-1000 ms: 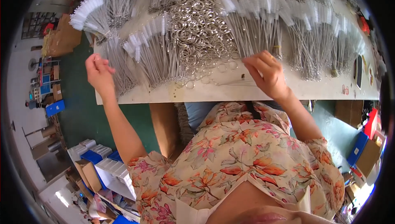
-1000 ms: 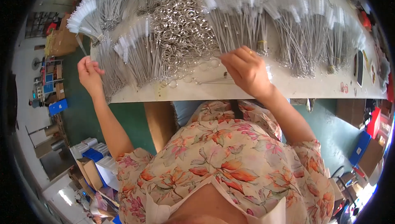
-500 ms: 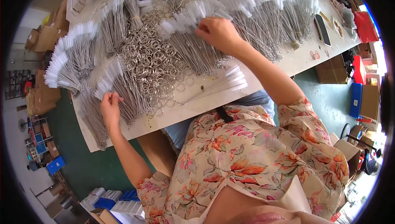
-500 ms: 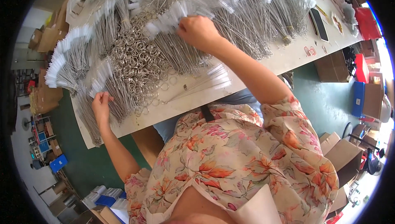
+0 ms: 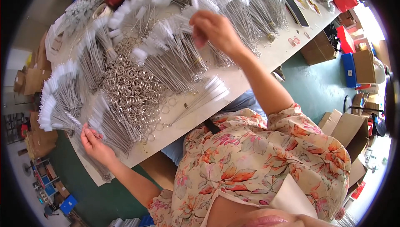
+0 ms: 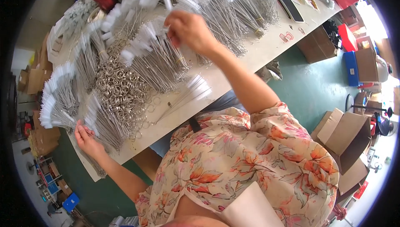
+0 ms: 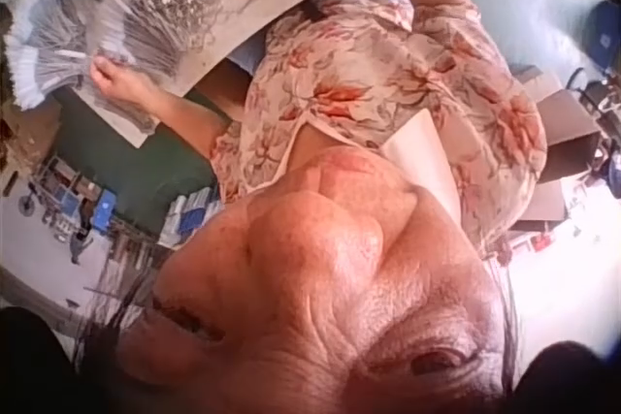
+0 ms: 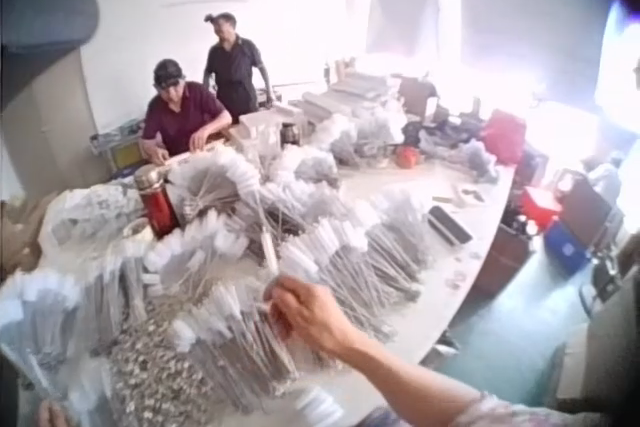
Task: Assembling small white brushes by attaching metal rings to them and organizing them in a box.
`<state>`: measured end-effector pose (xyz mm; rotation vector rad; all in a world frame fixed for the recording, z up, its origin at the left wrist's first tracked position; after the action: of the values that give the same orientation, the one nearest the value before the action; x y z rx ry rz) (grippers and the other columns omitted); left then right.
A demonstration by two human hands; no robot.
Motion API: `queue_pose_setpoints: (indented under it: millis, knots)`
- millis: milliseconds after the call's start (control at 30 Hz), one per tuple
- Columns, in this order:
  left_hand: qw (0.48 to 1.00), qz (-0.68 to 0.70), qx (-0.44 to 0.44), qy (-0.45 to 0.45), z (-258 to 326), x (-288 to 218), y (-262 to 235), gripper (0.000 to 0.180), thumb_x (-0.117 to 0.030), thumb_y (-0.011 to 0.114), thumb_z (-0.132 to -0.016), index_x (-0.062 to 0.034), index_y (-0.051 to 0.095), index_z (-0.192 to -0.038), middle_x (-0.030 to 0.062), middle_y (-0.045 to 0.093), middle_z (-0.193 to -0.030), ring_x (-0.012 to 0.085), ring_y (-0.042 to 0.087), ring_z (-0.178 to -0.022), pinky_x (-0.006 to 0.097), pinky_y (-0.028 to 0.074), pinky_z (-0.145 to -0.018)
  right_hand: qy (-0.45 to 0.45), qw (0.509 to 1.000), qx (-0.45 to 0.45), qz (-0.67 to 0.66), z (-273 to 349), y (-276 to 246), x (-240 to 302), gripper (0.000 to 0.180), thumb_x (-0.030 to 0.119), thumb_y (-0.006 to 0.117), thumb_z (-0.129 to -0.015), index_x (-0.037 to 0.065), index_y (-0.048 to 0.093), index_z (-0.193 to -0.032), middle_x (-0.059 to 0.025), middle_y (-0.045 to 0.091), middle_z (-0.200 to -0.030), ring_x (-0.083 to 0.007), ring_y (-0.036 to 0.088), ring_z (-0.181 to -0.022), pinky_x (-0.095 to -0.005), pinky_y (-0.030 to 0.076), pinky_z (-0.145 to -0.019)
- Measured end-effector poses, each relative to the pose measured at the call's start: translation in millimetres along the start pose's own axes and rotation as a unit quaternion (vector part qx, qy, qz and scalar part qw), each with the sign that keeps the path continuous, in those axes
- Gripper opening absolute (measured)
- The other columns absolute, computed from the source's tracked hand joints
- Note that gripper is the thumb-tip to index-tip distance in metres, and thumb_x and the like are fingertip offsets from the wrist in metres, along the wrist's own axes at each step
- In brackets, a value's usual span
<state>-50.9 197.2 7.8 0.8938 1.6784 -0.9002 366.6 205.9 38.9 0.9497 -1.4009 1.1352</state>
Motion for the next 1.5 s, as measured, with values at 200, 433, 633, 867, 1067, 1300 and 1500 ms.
queue_pose_setpoints:
  millis: [200,433,633,867,1067,1300,1500]
  knots:
    - [0.989,-0.020,0.100,-0.103,25,-7,12,0.028,-0.022,0.047,-0.093,-0.0023,0.058,-0.111,-0.0053,0.042,-0.068,-0.0015,0.024,-0.046,0.017,0.016,-0.038,-0.130,0.801,-0.096,0.576,-1,-70,-37,0.014,0.022,0.057,-0.084,0.009,0.063,-0.083,-0.0038,0.062,-0.080,-0.0187,0.059,-0.063,-0.0323,0.046,-0.054]
    - [0.977,0.040,0.122,-0.172,45,6,11,0.032,-0.026,0.048,-0.093,-0.0009,0.057,-0.110,-0.0054,0.041,-0.070,-0.0014,0.026,-0.049,0.015,0.016,-0.040,-0.166,0.842,-0.047,0.512,-11,-88,-23,0.009,0.015,0.056,-0.079,0.006,0.058,-0.078,-0.0090,0.059,-0.078,-0.0274,0.057,-0.066,-0.0373,0.046,-0.059]
    - [0.972,0.154,0.053,-0.171,53,-4,1,0.035,-0.028,0.047,-0.094,0.0003,0.050,-0.115,-0.0008,0.044,-0.068,0.0022,0.030,-0.046,0.017,0.021,-0.035,-0.087,0.962,-0.192,0.175,-61,-205,32,0.015,0.016,0.047,-0.088,0.006,0.057,-0.090,-0.0070,0.053,-0.066,-0.0175,0.055,-0.058,-0.0324,0.045,-0.054]
    - [0.966,0.141,0.054,-0.209,75,12,14,0.033,-0.028,0.047,-0.093,-0.0010,0.053,-0.111,-0.0012,0.044,-0.067,0.0014,0.029,-0.044,0.016,0.019,-0.034,-0.031,0.811,-0.218,0.541,-114,-285,-52,0.026,0.035,0.058,-0.077,0.012,0.067,-0.086,-0.0093,0.063,-0.077,-0.0249,0.062,-0.073,-0.0390,0.048,-0.069]
    - [0.957,0.186,0.067,-0.212,77,2,39,0.030,-0.025,0.049,-0.093,0.0017,0.055,-0.105,-0.0012,0.045,-0.069,0.0020,0.031,-0.047,0.016,0.020,-0.037,0.009,0.787,-0.151,0.598,-119,-291,-53,0.023,0.030,0.065,-0.068,0.011,0.066,-0.082,-0.0123,0.064,-0.086,-0.0294,0.062,-0.080,-0.0410,0.048,-0.071]
    - [0.948,0.207,0.212,-0.120,71,-34,87,0.025,-0.018,0.049,-0.091,0.0023,0.057,-0.103,-0.0023,0.043,-0.065,0.0031,0.032,-0.048,0.018,0.021,-0.039,-0.355,0.765,-0.274,0.462,-54,-217,72,0.021,0.020,0.049,-0.089,0.003,0.057,-0.081,-0.0082,0.059,-0.079,-0.0185,0.056,-0.073,-0.0300,0.045,-0.068]
    - [0.931,0.142,0.334,0.051,105,-97,183,0.024,-0.008,0.045,-0.091,0.0006,0.053,-0.112,0.0015,0.051,-0.071,0.0042,0.039,-0.048,0.018,0.034,-0.042,-0.198,0.956,0.147,-0.158,2,-25,51,0.025,0.022,0.039,-0.096,0.001,0.053,-0.098,-0.0108,0.052,-0.109,-0.0188,0.051,-0.102,-0.0415,0.047,-0.088]
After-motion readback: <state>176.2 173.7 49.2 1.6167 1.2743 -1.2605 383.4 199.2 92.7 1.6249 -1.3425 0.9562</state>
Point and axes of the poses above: each hand's wrist, its own z-axis away from the middle knuckle, its own y-axis out of the palm, x = y × z, the point moved 2 cm from there along -z, towards the middle knuckle
